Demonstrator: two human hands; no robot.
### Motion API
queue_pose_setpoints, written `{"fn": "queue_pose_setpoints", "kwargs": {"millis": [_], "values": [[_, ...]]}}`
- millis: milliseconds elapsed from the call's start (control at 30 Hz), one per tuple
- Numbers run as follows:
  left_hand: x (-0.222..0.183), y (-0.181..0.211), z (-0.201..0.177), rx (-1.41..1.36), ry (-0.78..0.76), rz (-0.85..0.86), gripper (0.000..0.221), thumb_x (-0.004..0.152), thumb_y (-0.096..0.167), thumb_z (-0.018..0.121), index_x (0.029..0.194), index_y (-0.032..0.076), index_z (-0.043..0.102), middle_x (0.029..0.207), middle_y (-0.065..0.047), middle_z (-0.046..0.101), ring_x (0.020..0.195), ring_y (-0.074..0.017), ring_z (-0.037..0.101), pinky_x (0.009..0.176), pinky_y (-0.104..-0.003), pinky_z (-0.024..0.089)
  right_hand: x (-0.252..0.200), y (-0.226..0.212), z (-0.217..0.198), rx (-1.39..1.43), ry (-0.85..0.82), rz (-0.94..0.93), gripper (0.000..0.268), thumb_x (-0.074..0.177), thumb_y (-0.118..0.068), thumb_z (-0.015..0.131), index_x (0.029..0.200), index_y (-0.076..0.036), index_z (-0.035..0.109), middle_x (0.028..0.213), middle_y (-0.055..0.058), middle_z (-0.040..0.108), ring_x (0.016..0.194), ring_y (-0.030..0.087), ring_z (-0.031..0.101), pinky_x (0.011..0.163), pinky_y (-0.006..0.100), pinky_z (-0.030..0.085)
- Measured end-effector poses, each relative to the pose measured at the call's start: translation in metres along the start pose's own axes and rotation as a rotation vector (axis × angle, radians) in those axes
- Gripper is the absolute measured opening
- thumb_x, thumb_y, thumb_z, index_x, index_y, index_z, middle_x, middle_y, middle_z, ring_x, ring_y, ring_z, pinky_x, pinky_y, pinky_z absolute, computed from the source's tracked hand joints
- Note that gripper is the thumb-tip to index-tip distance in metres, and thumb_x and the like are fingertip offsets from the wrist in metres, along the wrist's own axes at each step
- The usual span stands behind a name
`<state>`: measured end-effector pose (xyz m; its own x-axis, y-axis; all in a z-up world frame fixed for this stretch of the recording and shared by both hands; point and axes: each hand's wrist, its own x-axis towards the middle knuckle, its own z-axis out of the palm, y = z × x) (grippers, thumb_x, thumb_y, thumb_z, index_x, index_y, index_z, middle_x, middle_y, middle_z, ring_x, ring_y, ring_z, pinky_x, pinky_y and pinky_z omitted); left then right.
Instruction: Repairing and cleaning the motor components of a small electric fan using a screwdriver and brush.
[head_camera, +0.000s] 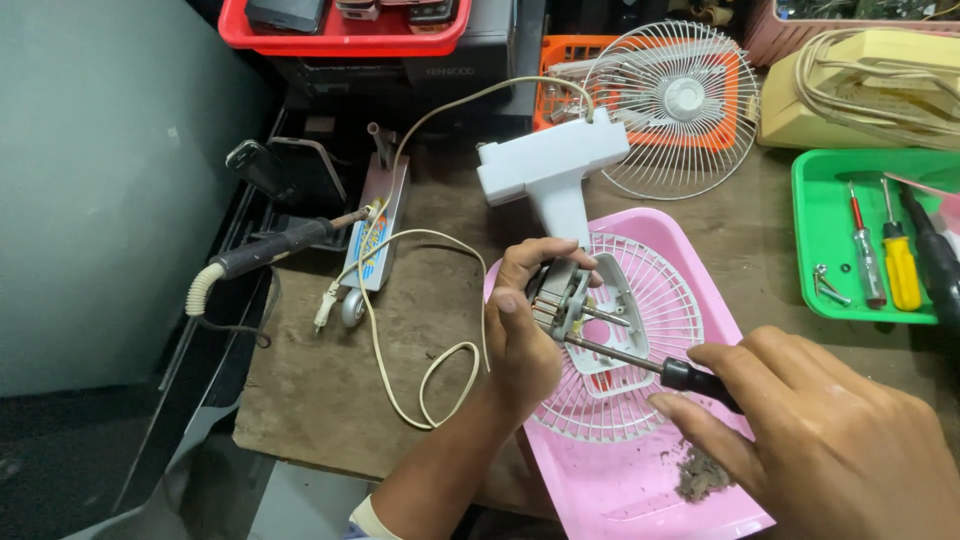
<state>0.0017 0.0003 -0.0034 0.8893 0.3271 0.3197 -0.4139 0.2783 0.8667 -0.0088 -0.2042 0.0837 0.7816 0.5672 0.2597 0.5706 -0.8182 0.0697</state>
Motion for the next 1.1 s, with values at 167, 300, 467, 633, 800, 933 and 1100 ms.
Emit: {"fn": "queue_pose_setpoints", "kwargs": {"millis": [167, 300, 467, 633, 800, 933, 1100], "values": [[0.000, -0.001, 0.000, 0.017, 0.003, 0.015, 0.075, 0.104, 0.070, 0.033, 0.123, 0.001, 0.057, 0.106, -0.014, 0.066, 0.092, -0.0217, 0.068, 0.084, -0.035, 0.059, 0.005, 0.002, -0.003, 0.075, 0.067, -0.075, 0.029, 0.099, -0.051, 0.067, 0.096, -0.022, 0.069, 0.081, -0.001, 0.058, 0.078, 0.019, 0.065, 0.057, 0.034, 0.044], [0.000, 0.000, 0.000, 0.027, 0.003, 0.019, 0.075, 0.104, 0.070, 0.033, 0.123, 0.001, 0.056, 0.106, -0.015, 0.066, 0.092, -0.0220, 0.068, 0.083, -0.035, 0.059, 0.005, 0.000, -0.003, 0.158, 0.044, -0.082, 0.026, 0.095, -0.048, 0.069, 0.094, -0.023, 0.066, 0.090, -0.002, 0.062, 0.079, 0.019, 0.064, 0.054, 0.034, 0.045], [0.000, 0.000, -0.001, 0.038, -0.030, 0.022, 0.073, 0.105, 0.069, 0.031, 0.125, 0.003, 0.055, 0.108, -0.014, 0.066, 0.094, -0.0225, 0.067, 0.085, -0.036, 0.060, 0.000, 0.000, 0.001, 0.048, 0.011, -0.051, 0.020, 0.099, -0.042, 0.064, 0.101, -0.022, 0.063, 0.094, -0.004, 0.063, 0.090, 0.016, 0.066, 0.063, 0.034, 0.048], [0.000, -0.002, 0.000, 0.013, -0.003, 0.020, 0.074, 0.104, 0.069, 0.034, 0.123, 0.002, 0.056, 0.106, -0.014, 0.066, 0.092, -0.0224, 0.067, 0.084, -0.036, 0.059, 0.005, -0.006, -0.001, 0.100, 0.073, -0.051, 0.031, 0.094, -0.049, 0.071, 0.098, -0.018, 0.070, 0.099, -0.004, 0.069, 0.091, 0.017, 0.068, 0.067, 0.035, 0.053], [-0.001, -0.001, 0.001, 0.033, -0.007, 0.007, 0.074, 0.105, 0.069, 0.032, 0.124, 0.002, 0.057, 0.107, -0.014, 0.066, 0.093, -0.0229, 0.068, 0.083, -0.036, 0.060, 0.012, -0.007, -0.011, 0.101, 0.118, -0.120, 0.027, 0.098, -0.046, 0.070, 0.095, -0.019, 0.070, 0.095, -0.005, 0.071, 0.083, 0.020, 0.065, 0.068, 0.032, 0.050], [-0.001, -0.001, 0.000, 0.017, -0.005, 0.007, 0.073, 0.105, 0.068, 0.033, 0.124, 0.002, 0.056, 0.106, -0.014, 0.065, 0.092, -0.0222, 0.067, 0.082, -0.036, 0.060, 0.010, -0.008, -0.007, 0.075, 0.118, -0.138, 0.018, 0.102, -0.039, 0.066, 0.098, -0.021, 0.069, 0.101, -0.009, 0.071, 0.085, 0.017, 0.065, 0.060, 0.029, 0.047], [0.001, 0.001, -0.001, 0.010, -0.019, 0.019, 0.072, 0.106, 0.067, 0.032, 0.125, 0.002, 0.056, 0.107, -0.014, 0.065, 0.093, -0.0228, 0.067, 0.085, -0.036, 0.060, 0.002, 0.009, 0.007, 0.057, 0.026, -0.120, 0.012, 0.096, -0.030, 0.065, 0.108, -0.027, 0.064, 0.101, -0.008, 0.065, 0.091, 0.016, 0.065, 0.060, 0.032, 0.049]]}}
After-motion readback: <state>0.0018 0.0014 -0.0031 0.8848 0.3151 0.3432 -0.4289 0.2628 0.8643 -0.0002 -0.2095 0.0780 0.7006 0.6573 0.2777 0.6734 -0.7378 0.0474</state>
